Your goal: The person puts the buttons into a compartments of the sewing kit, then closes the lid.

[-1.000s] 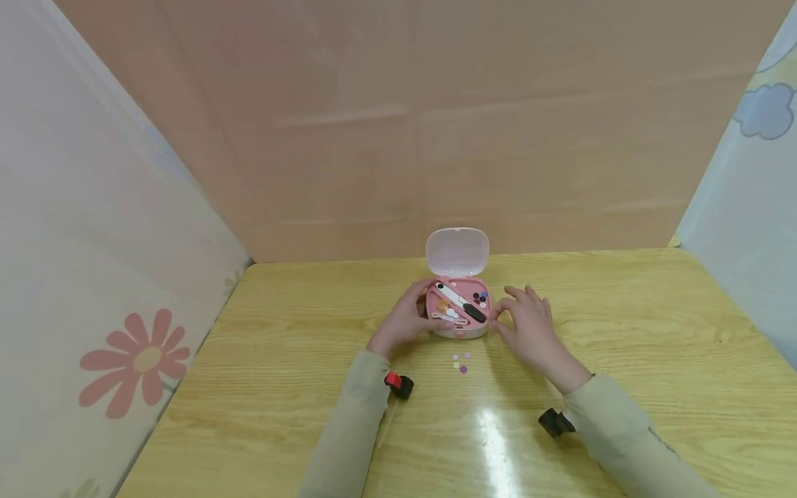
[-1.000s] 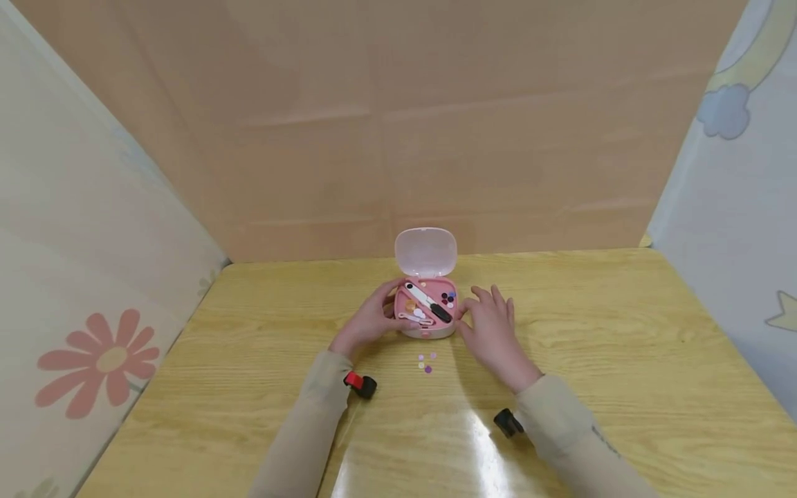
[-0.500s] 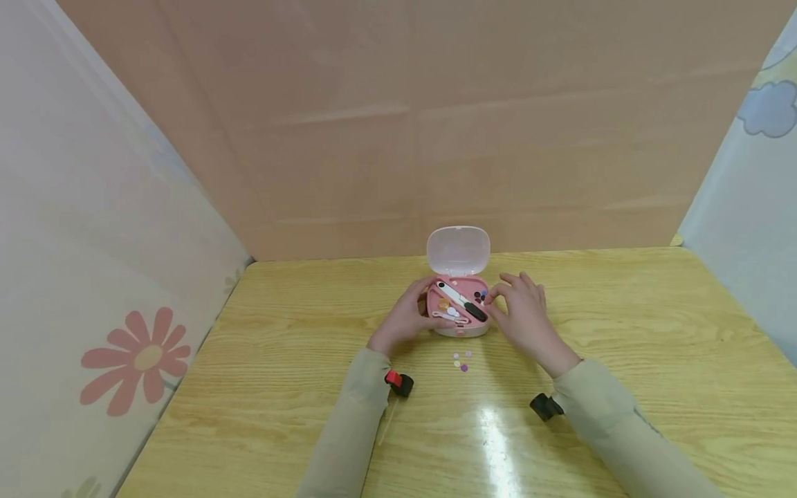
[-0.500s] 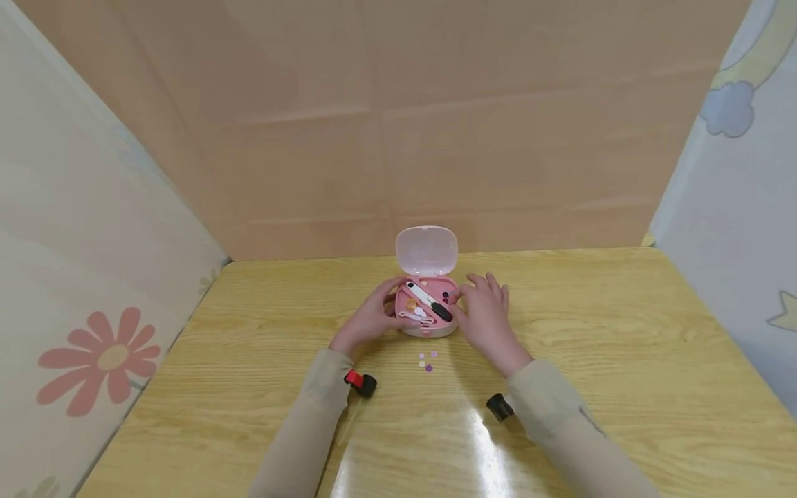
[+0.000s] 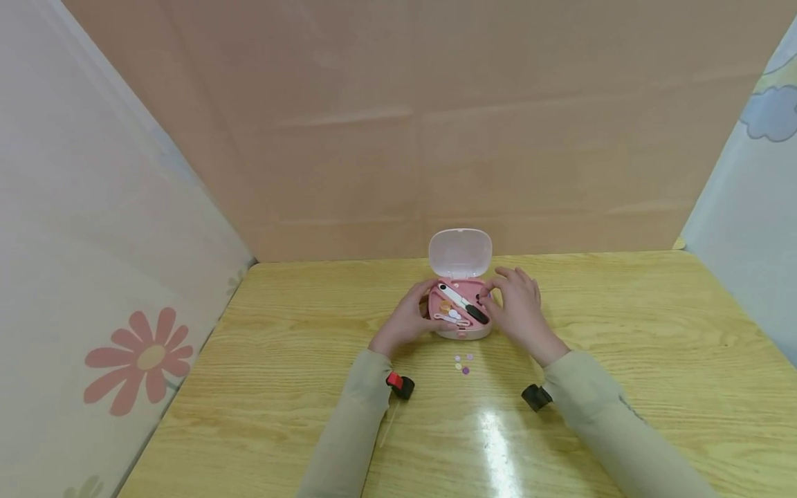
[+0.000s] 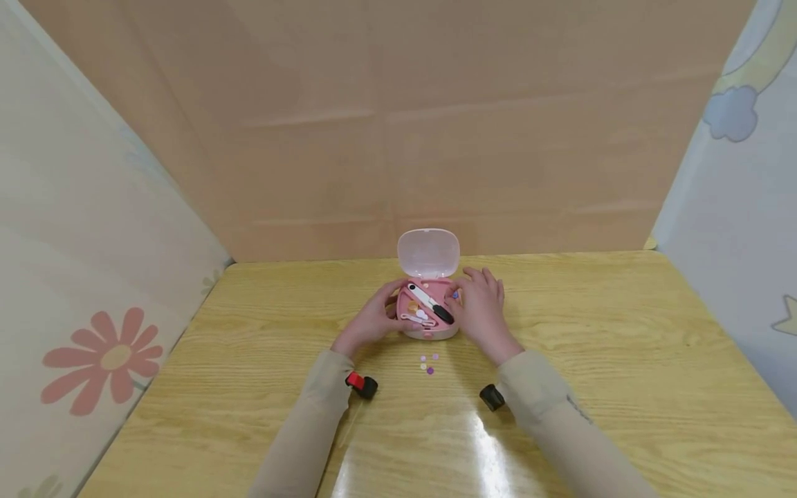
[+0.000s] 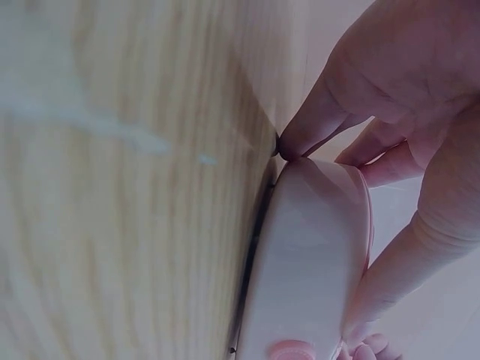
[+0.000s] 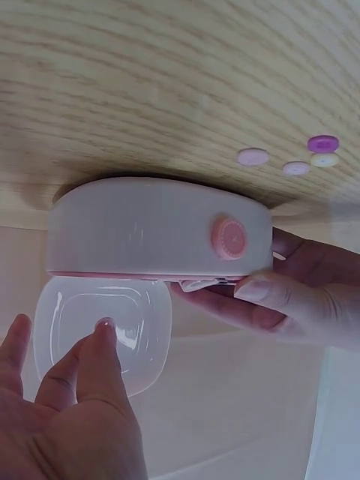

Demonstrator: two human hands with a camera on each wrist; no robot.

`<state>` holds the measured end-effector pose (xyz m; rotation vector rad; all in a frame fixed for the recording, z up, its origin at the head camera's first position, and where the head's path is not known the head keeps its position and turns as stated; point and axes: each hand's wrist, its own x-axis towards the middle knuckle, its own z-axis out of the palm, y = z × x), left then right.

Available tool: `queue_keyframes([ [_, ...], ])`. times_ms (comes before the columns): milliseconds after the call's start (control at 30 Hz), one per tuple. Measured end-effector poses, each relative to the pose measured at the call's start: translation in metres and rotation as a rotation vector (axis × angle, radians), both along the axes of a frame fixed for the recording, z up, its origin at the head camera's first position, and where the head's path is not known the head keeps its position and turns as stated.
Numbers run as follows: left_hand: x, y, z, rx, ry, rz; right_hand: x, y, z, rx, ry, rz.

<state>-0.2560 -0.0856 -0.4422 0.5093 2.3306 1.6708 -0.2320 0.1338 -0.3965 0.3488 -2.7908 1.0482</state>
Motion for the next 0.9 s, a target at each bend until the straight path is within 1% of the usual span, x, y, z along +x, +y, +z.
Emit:
queue_keyframes([
  [67, 0.000, 0.000, 0.000, 0.002, 0.002, -0.003, -0.002, 0.000, 0.000, -0.001, -0.002, -0.004],
  [300, 0.001, -0.001, 0.002, -0.059, 0.017, 0.010, -0.007, -0.003, -0.001, 0.010, -0.031, -0.017],
  [467, 0.001, -0.001, 0.001, -0.039, 0.007, 0.005, -0.011, -0.003, -0.002, 0.010, -0.041, -0.030],
  [667, 0.001, -0.002, 0.000, -0.020, -0.013, 0.012, -0.014, -0.004, -0.004, 0.012, -0.033, -0.040],
  [900, 0.002, -0.001, 0.002, -0.030, 0.001, 0.008, -0.018, -0.005, -0.007, 0.019, -0.039, -0.047],
])
